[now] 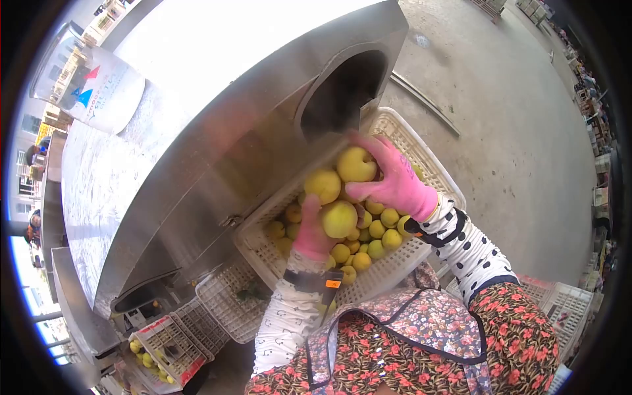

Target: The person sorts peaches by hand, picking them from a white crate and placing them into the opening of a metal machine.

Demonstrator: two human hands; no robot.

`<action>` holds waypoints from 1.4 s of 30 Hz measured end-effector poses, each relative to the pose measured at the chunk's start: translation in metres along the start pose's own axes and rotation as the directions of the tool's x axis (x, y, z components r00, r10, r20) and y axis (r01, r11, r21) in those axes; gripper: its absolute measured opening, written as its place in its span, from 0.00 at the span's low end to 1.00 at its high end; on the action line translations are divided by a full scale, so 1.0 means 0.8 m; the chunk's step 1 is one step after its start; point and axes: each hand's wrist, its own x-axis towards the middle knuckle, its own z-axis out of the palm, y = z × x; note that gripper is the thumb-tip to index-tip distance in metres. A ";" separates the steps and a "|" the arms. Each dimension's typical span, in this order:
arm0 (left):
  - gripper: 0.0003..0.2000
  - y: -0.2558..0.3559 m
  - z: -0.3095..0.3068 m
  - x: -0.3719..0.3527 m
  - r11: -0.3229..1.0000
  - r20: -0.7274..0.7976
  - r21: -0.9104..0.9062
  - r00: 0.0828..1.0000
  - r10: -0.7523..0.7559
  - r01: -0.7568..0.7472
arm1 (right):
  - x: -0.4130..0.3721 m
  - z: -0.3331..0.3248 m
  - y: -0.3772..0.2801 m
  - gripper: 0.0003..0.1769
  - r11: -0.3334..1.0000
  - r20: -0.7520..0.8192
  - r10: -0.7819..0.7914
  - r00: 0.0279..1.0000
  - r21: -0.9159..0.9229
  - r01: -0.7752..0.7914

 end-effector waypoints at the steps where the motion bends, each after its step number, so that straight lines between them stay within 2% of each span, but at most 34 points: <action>1: 0.46 0.008 0.012 0.007 0.999 0.024 0.024 0.999 0.022 -0.022 | 0.013 -0.011 -0.009 0.45 0.998 -0.028 -0.024 0.999 -0.065 0.022; 2: 0.45 0.014 0.022 0.008 0.999 -0.105 0.030 0.994 0.021 -0.018 | 0.031 -0.010 -0.020 0.42 0.980 -0.179 -0.034 0.983 -0.201 -0.002; 4: 0.44 0.015 0.014 0.004 0.998 -0.190 0.048 0.981 0.042 -0.034 | 0.074 0.011 0.020 0.41 0.867 -0.169 0.159 0.973 -0.447 -0.219; 5: 0.44 0.014 0.013 0.002 0.998 -0.231 0.047 0.972 0.051 -0.041 | 0.096 0.017 0.032 0.40 0.764 -0.180 0.259 0.949 -0.562 -0.315; 7: 0.43 0.014 0.012 -0.003 0.998 -0.254 0.010 0.966 0.055 -0.054 | 0.157 0.040 0.021 0.41 0.771 -0.157 0.248 0.956 -0.565 -0.292; 9: 0.44 0.008 0.012 -0.014 0.997 -0.256 -0.026 0.965 0.058 -0.067 | 0.170 0.045 0.038 0.42 0.802 -0.222 0.053 0.974 -0.571 -0.173; 10: 0.44 0.011 0.015 -0.015 0.996 -0.231 -0.042 0.971 0.068 -0.079 | 0.165 0.041 0.043 0.42 0.804 -0.300 -0.151 0.942 -0.592 -0.060; 11: 0.45 0.015 0.019 -0.017 0.993 -0.202 -0.062 0.976 0.081 -0.096 | 0.141 0.033 0.047 0.43 0.921 -0.346 -0.103 0.933 -0.387 -0.042; 12: 0.45 0.021 0.025 -0.016 0.990 -0.183 -0.098 0.979 0.084 -0.103 | 0.113 0.014 0.012 0.44 0.987 -0.390 -0.054 0.919 -0.162 -0.011; 14: 0.47 0.030 0.037 -0.022 0.978 -0.155 -0.171 0.984 0.093 -0.119 | 0.047 0.011 0.018 0.47 0.993 -0.148 -0.110 0.983 -0.046 0.104; 16: 0.48 0.033 0.038 -0.022 0.984 -0.138 -0.153 0.988 0.065 -0.086 | 0.004 0.020 0.020 0.48 0.992 0.118 -0.129 0.985 0.022 0.127; 19: 0.48 0.026 0.041 -0.011 0.983 -0.020 -0.181 0.999 0.037 -0.040 | -0.010 0.019 0.004 0.44 0.984 0.050 0.136 0.989 0.109 -0.141; 20: 0.47 0.025 0.043 -0.009 0.981 0.026 -0.192 0.999 0.032 -0.026 | -0.003 0.011 -0.003 0.39 0.994 -0.012 0.058 0.998 0.094 -0.056; 23: 0.45 0.036 0.062 -0.001 0.990 -0.160 -0.044 0.980 0.122 -0.130 | 0.053 0.000 0.007 0.37 0.959 -0.194 0.092 0.977 -0.246 -0.139; 24: 0.45 0.036 0.061 0.001 0.994 -0.243 -0.043 0.966 0.085 -0.098 | 0.100 -0.002 0.013 0.38 0.883 -0.053 0.203 0.978 -0.423 -0.206; 25: 0.44 0.036 0.057 0.002 0.997 -0.324 -0.047 0.945 0.043 -0.061 | 0.139 0.002 0.017 0.40 0.770 0.064 0.335 0.940 -0.593 -0.234; 26: 0.44 0.033 0.053 0.003 0.998 -0.398 -0.057 0.917 -0.002 -0.023 | 0.149 0.008 0.016 0.39 0.802 0.024 0.266 0.964 -0.560 -0.207; 27: 0.45 0.032 0.047 0.006 0.998 -0.389 -0.070 0.921 -0.019 -0.009 | 0.159 0.013 0.011 0.39 0.832 -0.023 0.193 0.981 -0.526 -0.176; 29: 0.46 0.028 0.035 0.011 0.994 -0.362 -0.105 0.930 -0.053 0.016 | 0.148 0.009 0.004 0.38 0.949 -0.117 -0.008 0.993 -0.315 -0.030; 30: 0.47 0.033 0.035 0.019 0.996 -0.230 -0.072 0.970 -0.075 0.060 | 0.119 -0.008 -0.009 0.37 0.984 -0.183 -0.136 0.974 -0.138 0.112; 31: 0.48 0.040 0.034 0.027 0.995 -0.099 -0.036 0.991 -0.095 0.092 | 0.095 -0.017 -0.016 0.37 0.963 -0.257 -0.247 0.934 0.037 0.265; 32: 0.49 0.042 0.034 0.028 0.992 0.022 -0.002 0.992 -0.128 0.128 | 0.072 -0.015 -0.016 0.38 0.977 -0.110 -0.157 0.982 0.126 0.170; 34: 0.50 0.050 0.053 0.040 0.973 0.045 0.157 0.982 -0.181 0.172 | 0.040 -0.010 -0.012 0.39 0.966 0.195 0.021 0.981 0.249 -0.070; 35: 0.50 0.056 0.059 0.048 0.953 0.060 0.244 0.978 -0.202 0.182 | 0.045 -0.009 -0.006 0.40 0.999 0.047 0.002 0.999 0.049 -0.004; 36: 0.43 0.054 0.060 0.050 0.971 0.015 0.108 0.977 -0.214 0.212 | 0.054 -0.007 0.004 0.41 0.987 -0.093 -0.057 0.994 -0.156 0.042; 37: 0.39 0.051 0.064 0.047 0.989 -0.078 0.102 0.992 -0.102 0.110 | 0.063 -0.006 0.010 0.42 0.933 -0.215 -0.138 0.967 -0.355 0.054; 38: 0.35 0.044 0.068 0.040 0.995 -0.183 0.100 0.983 0.000 0.018 | 0.087 0.004 0.017 0.41 0.830 -0.268 -0.041 0.963 -0.545 -0.117; 39: 0.31 0.031 0.048 0.036 0.951 -0.157 0.296 0.978 0.137 -0.086 | 0.121 0.032 0.042 0.41 0.723 -0.257 -0.152 0.954 -0.688 -0.070; 40: 0.27 0.018 0.027 0.033 0.852 -0.126 0.492 0.954 0.273 -0.179 | 0.141 0.053 0.066 0.42 0.584 -0.225 -0.261 0.939 -0.811 -0.032; 41: 0.23 0.005 0.007 0.029 0.712 -0.094 0.657 0.911 0.402 -0.247 | 0.143 0.048 0.066 0.42 0.694 -0.311 -0.275 0.910 -0.719 -0.036; 42: 0.23 -0.007 -0.033 0.035 0.907 -0.231 0.342 0.913 0.335 -0.246 | 0.150 0.042 0.055 0.43 0.792 -0.395 -0.282 0.874 -0.611 -0.021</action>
